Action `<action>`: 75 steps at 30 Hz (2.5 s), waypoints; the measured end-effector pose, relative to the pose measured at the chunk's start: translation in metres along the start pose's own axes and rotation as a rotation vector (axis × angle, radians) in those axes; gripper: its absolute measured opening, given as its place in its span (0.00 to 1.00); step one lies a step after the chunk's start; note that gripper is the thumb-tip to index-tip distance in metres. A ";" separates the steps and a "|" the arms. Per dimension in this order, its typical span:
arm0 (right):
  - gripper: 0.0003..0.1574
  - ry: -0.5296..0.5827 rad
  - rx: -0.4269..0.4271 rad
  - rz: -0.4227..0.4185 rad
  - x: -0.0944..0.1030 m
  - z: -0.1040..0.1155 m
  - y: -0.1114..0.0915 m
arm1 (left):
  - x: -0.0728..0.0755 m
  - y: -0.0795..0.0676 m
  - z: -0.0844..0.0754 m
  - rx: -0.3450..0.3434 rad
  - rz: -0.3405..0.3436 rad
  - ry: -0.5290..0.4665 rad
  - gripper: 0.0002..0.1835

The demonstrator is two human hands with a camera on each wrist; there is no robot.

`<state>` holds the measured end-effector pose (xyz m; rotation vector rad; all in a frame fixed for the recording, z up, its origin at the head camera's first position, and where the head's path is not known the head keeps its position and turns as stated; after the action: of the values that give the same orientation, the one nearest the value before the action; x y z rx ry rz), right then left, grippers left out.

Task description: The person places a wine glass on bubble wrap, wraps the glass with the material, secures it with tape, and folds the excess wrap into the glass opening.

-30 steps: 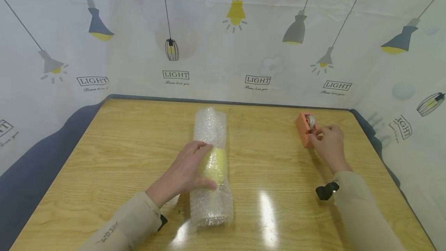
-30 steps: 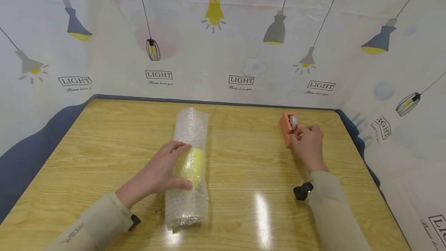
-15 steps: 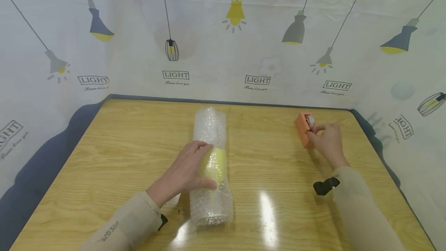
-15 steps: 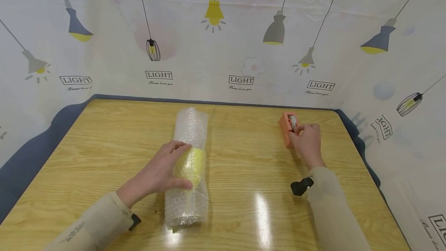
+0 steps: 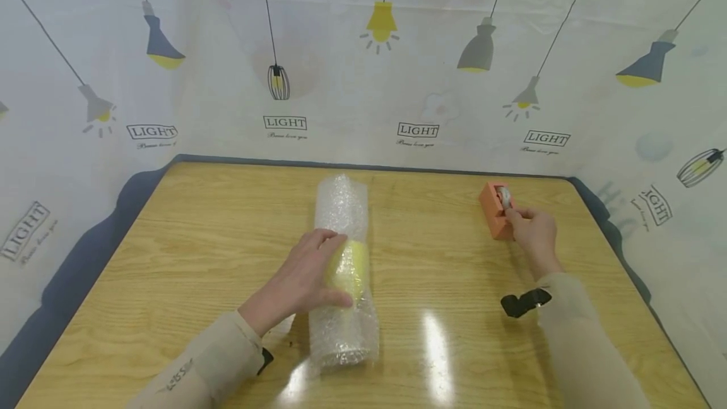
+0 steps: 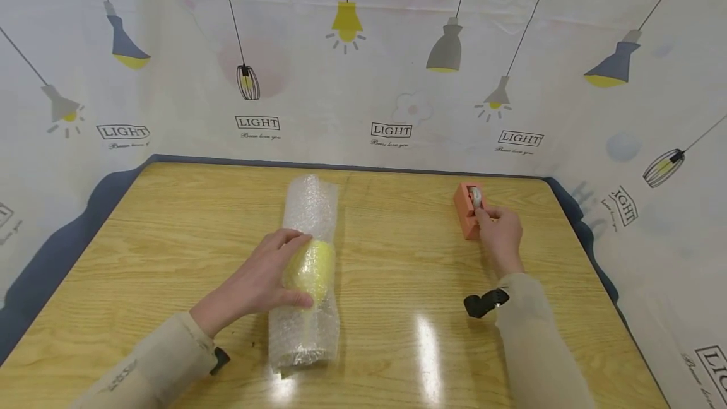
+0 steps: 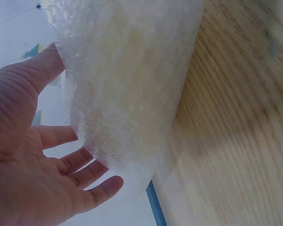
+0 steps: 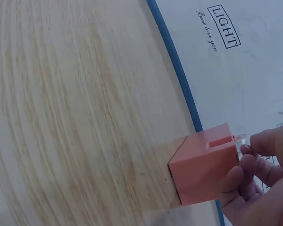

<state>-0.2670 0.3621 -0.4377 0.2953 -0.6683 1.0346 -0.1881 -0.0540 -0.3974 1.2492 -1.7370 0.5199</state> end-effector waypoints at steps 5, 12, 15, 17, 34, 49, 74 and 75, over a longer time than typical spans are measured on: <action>0.31 0.121 -0.056 -0.046 -0.001 -0.005 0.000 | 0.000 0.000 0.000 0.005 0.004 -0.004 0.59; 0.16 0.456 -0.219 -0.122 -0.002 -0.015 -0.002 | 0.000 0.000 -0.001 -0.004 0.006 -0.011 0.58; 0.09 0.617 -0.282 -0.162 -0.002 -0.018 -0.005 | 0.000 0.000 -0.001 -0.003 0.006 -0.012 0.58; 0.10 0.745 -0.316 -0.185 -0.002 -0.020 -0.007 | 0.000 0.000 -0.001 -0.002 0.006 -0.013 0.58; 0.15 0.817 -0.230 -0.194 0.007 -0.022 -0.021 | -0.001 -0.001 0.001 0.014 0.018 -0.009 0.59; 0.19 0.494 -0.245 -0.051 0.008 -0.028 -0.035 | -0.002 0.001 0.000 0.007 0.017 -0.001 0.58; 0.16 0.313 -0.108 -0.003 -0.004 -0.046 -0.023 | -0.004 0.000 0.001 -0.007 0.010 -0.011 0.59; 0.16 0.301 -0.094 0.007 -0.004 -0.046 -0.021 | -0.004 0.000 0.001 -0.006 0.011 -0.008 0.59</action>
<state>-0.2329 0.3733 -0.4738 0.0532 -0.4445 1.0253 -0.1884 -0.0527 -0.4009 1.2398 -1.7517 0.5162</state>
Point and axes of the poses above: each hand's wrist, its own y-axis towards the middle knuckle, its own x-axis out of the back of the hand, z = x × y, the point moved 8 cm from there along y, towards the middle knuckle, and after that the axes turned 8 degrees about -z, right-handed, at the moved point
